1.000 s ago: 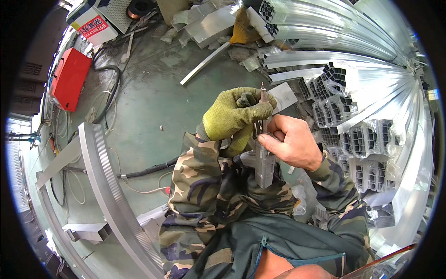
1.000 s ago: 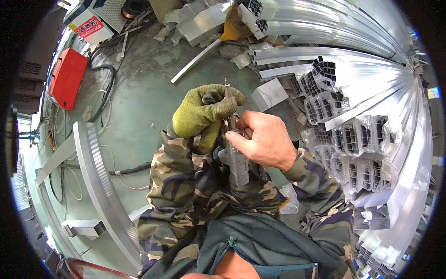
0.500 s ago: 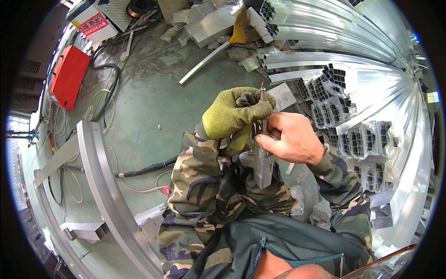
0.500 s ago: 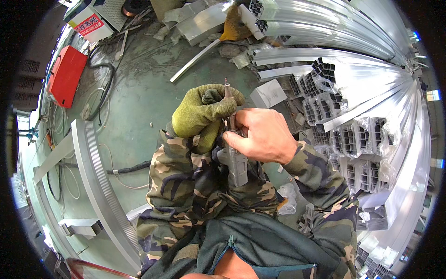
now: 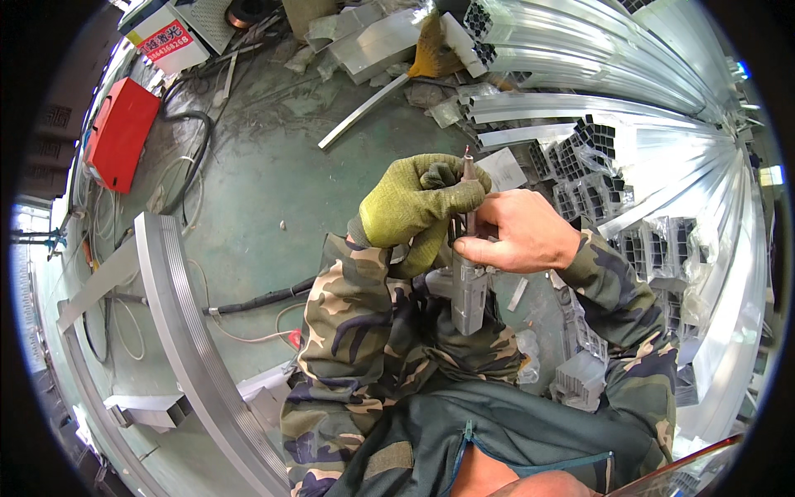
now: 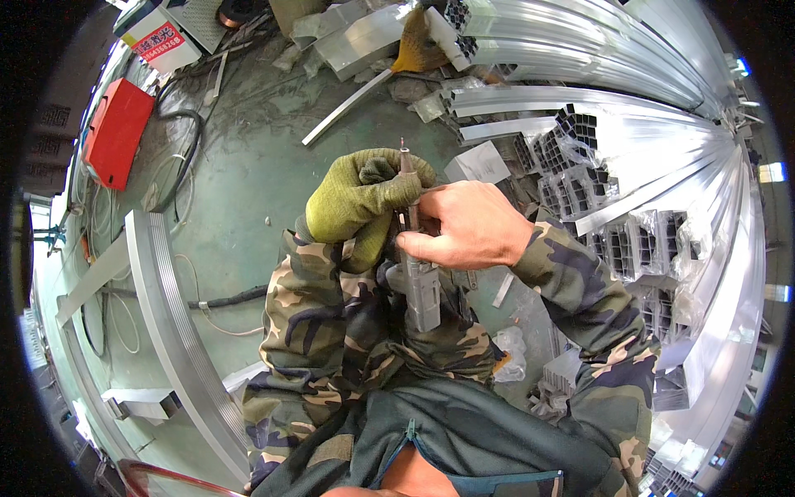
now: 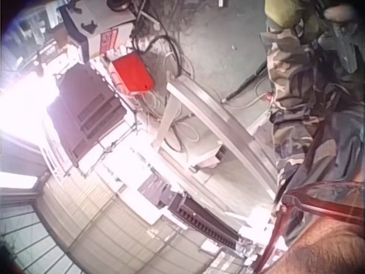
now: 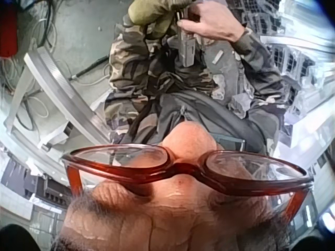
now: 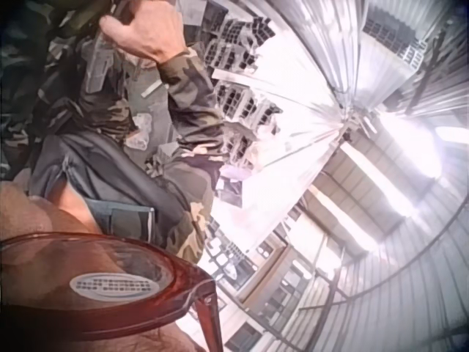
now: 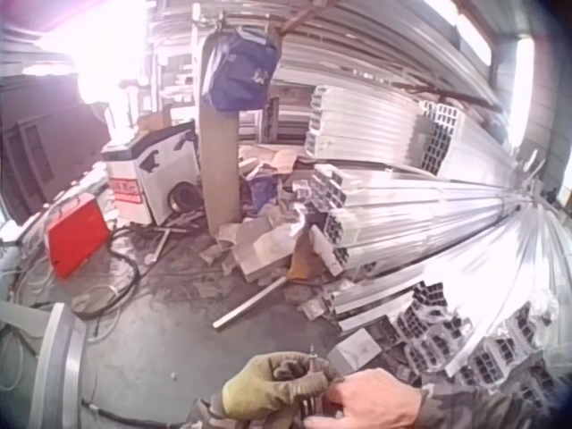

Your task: The person sits on the floor and uses a handheld laser welding tool to join aluminum profiles into a rectangular frame. They adjust the tool, align the metal pieces, and weld the corners while wearing gloves.

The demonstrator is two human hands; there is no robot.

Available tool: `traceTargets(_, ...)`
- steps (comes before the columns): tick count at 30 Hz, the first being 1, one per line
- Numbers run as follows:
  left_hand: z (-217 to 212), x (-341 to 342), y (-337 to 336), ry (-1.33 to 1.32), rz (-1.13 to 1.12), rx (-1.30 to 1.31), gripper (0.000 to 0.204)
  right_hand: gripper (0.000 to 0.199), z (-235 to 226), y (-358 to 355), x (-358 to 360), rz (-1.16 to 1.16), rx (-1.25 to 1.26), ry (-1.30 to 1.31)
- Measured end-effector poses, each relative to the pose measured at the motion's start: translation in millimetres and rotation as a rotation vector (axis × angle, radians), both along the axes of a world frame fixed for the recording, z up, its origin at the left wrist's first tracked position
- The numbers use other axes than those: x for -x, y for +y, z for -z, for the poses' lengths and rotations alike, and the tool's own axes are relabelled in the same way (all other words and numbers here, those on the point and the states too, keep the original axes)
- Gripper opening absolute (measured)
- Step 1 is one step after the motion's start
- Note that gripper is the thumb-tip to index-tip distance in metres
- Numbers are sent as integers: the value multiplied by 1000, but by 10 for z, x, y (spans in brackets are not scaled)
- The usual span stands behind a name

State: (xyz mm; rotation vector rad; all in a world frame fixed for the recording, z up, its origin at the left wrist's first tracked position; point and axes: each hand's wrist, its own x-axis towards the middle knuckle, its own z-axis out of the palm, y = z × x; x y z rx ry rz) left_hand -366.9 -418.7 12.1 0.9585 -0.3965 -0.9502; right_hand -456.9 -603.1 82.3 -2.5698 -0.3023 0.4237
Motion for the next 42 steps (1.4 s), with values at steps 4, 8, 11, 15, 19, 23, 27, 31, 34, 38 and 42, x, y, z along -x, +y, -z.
traceTargets(4,-16,14,-24,-10,-5,22,29,43,42,30,23,10,-7,-80)
traceTargets(8,54,-6,-23,-22,-7,6,28,42,79,79,21,29,13,-99)
traceTargets(11,7,-9,-37,5,8,-7,28,44,77,72,14,43,14,-32)
traceTargets(15,39,-32,-21,-47,-43,-30,28,45,30,32,0,54,-109,5)
traceTargets(19,16,-33,-35,-66,-37,-36,28,44,101,-3,16,38,-84,-44)
traceTargets(23,51,-45,-18,-86,-33,4,29,47,39,46,-24,20,23,5)
traceTargets(27,17,-44,-46,-96,-37,-42,30,46,91,98,0,69,35,-54)
traceTargets(31,31,-68,-3,-63,-36,-66,32,50,140,89,10,84,-19,-95)
traceTargets(34,21,-69,-3,-68,-47,-70,33,53,151,35,-5,51,-84,-106)
traceTargets(38,-32,-60,-16,-80,-30,-65,33,43,107,-46,-84,-22,47,23)
traceTargets(42,3,-21,-2,-60,-64,-60,36,37,209,28,-72,0,29,-15)
